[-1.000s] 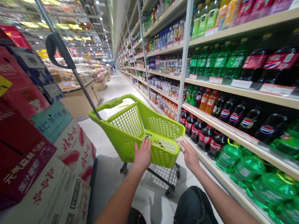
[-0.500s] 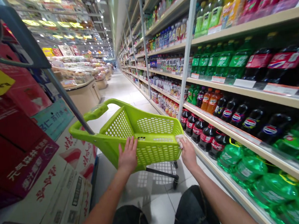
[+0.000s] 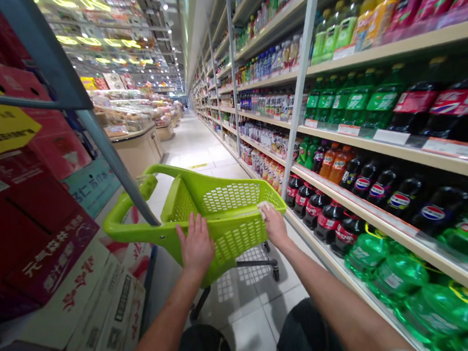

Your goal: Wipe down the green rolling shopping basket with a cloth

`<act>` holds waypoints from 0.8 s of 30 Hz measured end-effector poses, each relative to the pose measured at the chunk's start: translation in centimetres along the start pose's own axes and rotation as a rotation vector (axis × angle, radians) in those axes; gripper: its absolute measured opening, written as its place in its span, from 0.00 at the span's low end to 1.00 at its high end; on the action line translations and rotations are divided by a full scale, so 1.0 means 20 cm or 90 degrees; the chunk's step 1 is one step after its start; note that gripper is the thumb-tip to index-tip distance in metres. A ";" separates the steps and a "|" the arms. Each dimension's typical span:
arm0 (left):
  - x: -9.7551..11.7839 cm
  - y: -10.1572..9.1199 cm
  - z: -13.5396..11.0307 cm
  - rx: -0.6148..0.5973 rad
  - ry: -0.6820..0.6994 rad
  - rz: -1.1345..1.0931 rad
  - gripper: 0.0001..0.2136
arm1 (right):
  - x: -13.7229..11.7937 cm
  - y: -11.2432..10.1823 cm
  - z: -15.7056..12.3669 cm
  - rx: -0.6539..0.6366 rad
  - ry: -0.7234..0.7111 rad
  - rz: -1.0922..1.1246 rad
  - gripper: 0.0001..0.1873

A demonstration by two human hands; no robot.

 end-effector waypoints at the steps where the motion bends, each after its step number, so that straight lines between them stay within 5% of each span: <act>1: 0.01 0.00 0.01 -0.008 0.007 -0.004 0.25 | -0.11 0.03 0.01 -0.014 -0.048 0.017 0.25; 5: 0.04 -0.01 0.03 -0.025 0.036 -0.022 0.23 | -0.47 0.12 0.01 -0.055 -0.208 0.057 0.26; 15: 0.04 -0.05 -0.01 0.016 0.073 -0.094 0.20 | -0.18 0.08 0.03 -0.077 -0.130 0.017 0.24; 19: 0.04 -0.06 -0.01 0.030 0.084 -0.122 0.19 | -0.35 0.07 -0.05 -0.010 -0.095 0.028 0.24; 22: 0.03 -0.06 -0.01 0.021 0.102 -0.138 0.19 | -0.60 0.09 -0.12 0.034 -0.191 0.063 0.26; 24: 0.03 -0.08 -0.04 0.013 0.140 -0.145 0.20 | -0.65 0.11 -0.14 0.036 -0.221 0.054 0.27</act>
Point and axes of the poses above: each hand's wrist, its own z-axis towards the middle knuckle, its own y-axis out of the palm, x = y × z, the point moved 9 cm from there along z, towards the middle knuckle, and after that the axes turned 12 degrees about -z, right-handed, at the moved point
